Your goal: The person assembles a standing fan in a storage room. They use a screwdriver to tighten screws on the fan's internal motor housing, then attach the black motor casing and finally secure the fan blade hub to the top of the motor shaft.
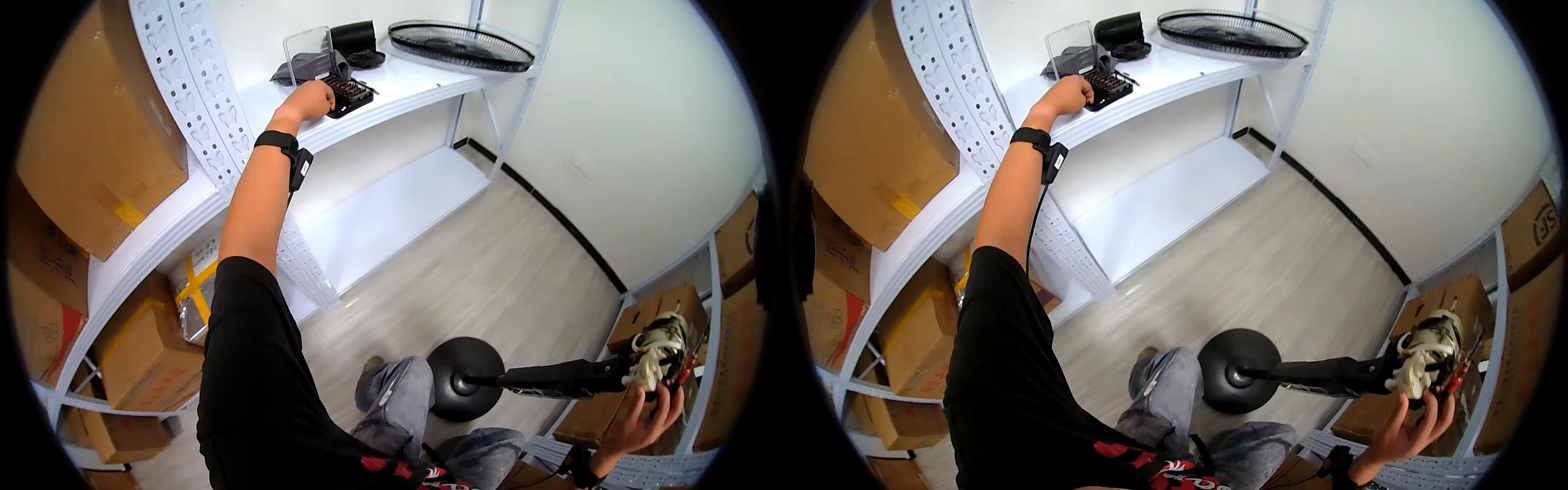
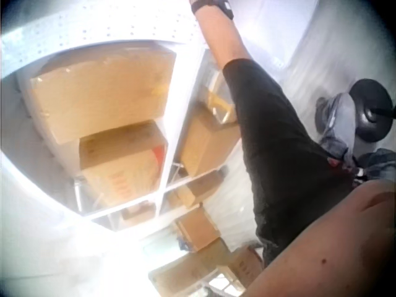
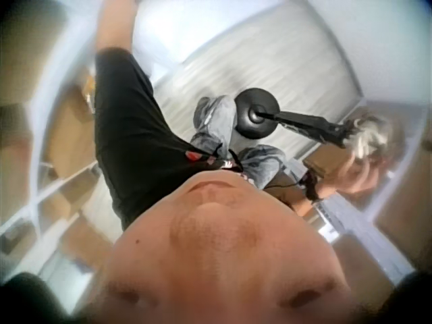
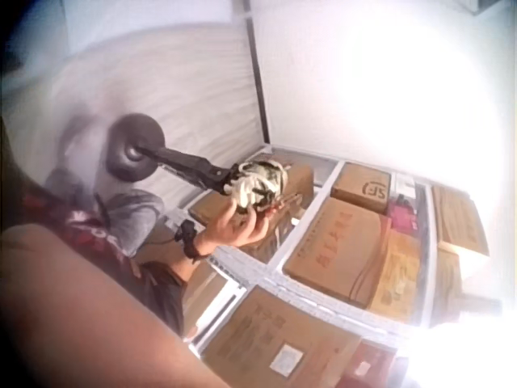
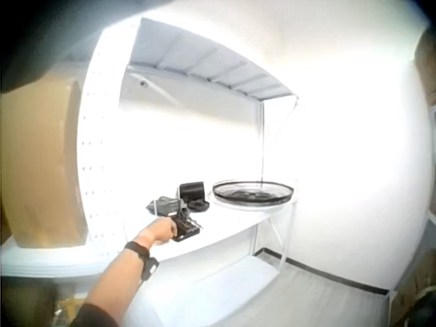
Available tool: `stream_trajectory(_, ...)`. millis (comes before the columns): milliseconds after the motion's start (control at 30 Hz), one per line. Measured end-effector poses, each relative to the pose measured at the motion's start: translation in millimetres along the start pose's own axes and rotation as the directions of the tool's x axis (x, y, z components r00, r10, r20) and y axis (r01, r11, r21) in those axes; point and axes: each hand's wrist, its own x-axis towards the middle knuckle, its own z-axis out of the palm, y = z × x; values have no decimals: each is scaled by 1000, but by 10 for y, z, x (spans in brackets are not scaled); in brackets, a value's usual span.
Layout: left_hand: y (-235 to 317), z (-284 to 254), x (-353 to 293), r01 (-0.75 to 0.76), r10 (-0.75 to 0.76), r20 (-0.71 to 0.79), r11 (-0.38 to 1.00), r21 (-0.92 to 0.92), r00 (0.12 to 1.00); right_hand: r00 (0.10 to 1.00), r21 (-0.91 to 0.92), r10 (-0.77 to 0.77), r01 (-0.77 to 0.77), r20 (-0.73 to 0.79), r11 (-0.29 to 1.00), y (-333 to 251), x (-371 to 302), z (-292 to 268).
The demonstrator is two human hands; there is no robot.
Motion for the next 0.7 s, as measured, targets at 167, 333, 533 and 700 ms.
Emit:
stream_trajectory(167, -205, -36, 19, -43, 44, -3, 963, -267, 999, 982, -90, -78, 94, 171, 991, 54, 82, -249)
stream_trajectory(333, -73, -370, -270, 55, -142, -147, 876, -479, 979, 963, -17, 53, -50, 263, 999, -67, 187, -278)
stream_trajectory(533, 47, -309, -447, 39, -188, -218, 836, -547, 958, 870, -19, 236, -254, 433, 967, -320, 496, -382)
stream_trajectory(700, 125, -210, -344, 125, -159, -43, 890, -438, 986, 826, -69, 329, -335, 457, 940, -439, 553, -396)
